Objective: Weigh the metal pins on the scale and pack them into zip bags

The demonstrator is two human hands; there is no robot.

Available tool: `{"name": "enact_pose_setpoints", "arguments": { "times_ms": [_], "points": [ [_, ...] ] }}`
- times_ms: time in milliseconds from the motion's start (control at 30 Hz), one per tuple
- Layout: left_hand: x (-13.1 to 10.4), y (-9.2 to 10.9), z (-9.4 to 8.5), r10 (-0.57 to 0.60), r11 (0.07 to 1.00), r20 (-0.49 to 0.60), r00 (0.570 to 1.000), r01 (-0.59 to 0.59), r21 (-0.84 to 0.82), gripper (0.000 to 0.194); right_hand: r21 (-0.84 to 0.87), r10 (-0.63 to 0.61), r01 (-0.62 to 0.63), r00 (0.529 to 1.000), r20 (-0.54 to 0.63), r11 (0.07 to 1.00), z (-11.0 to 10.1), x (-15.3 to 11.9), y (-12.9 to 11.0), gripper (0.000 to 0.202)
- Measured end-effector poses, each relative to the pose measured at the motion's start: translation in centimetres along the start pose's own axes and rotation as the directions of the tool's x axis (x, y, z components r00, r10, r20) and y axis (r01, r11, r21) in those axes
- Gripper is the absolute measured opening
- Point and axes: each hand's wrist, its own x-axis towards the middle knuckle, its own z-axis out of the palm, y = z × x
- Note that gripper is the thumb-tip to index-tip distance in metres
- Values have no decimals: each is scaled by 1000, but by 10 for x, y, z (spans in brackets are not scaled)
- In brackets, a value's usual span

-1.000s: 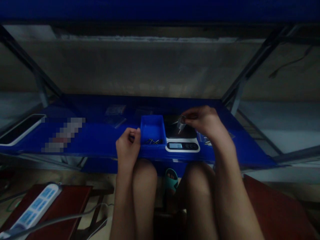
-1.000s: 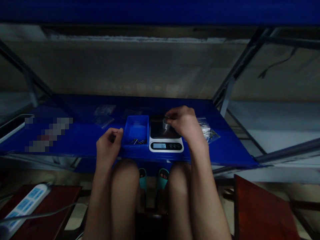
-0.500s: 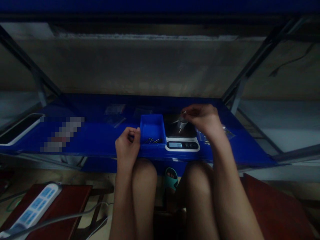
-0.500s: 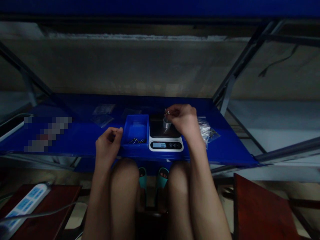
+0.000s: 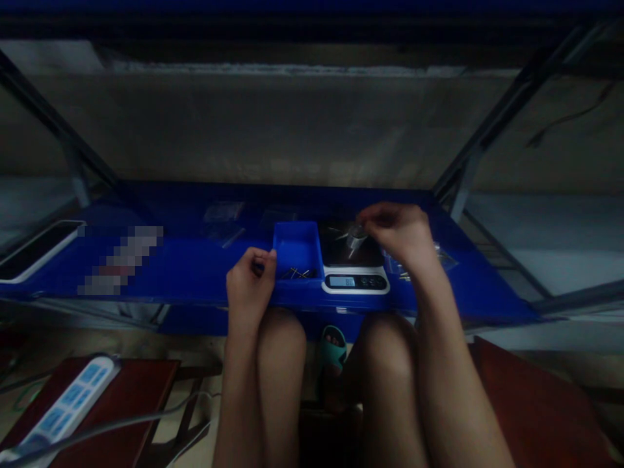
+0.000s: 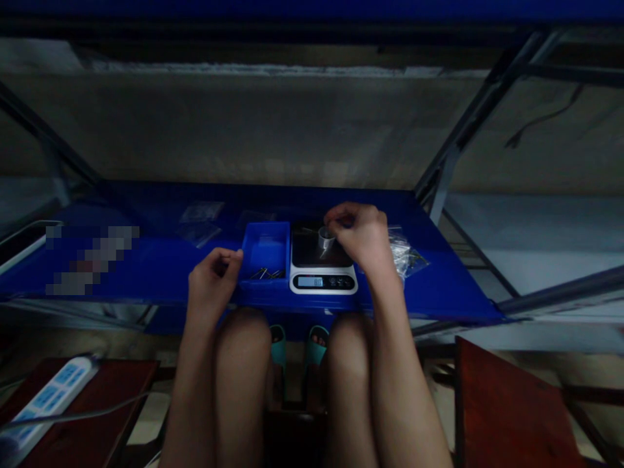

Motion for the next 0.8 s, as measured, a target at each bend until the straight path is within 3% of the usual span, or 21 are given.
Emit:
{"name": "enact_pose_setpoints", "arguments": {
  "times_ms": [133,267,367,500,700,800],
  "points": [
    [1,-3,1,-3,1000,4,1000,3,9,28,-208,-43,46,999,17,977,5,16,-9,15],
    [0,-7,3,-3,1000,1,1000,3,-14,28,-477,-8,141,963,269,868,26,49,-25,12],
    [0,-8,3,-8,1000,11,1000,8,-27,29,-535,30,201,920,391,821,46,68,-33,14],
    [1,-8,4,-19,1000,23,1000,19,-19,30,-583,29,248,905,423,773,60,72,-37,15],
    [0,-7,3,-24,999,24,999,25,-29,29,-526,50,261,862,505,809,56,65,-37,16],
    [0,-7,3,-31,999,24,999,32,-25,29,-475,22,230,884,467,849,48,65,-33,18]
  ]
}}
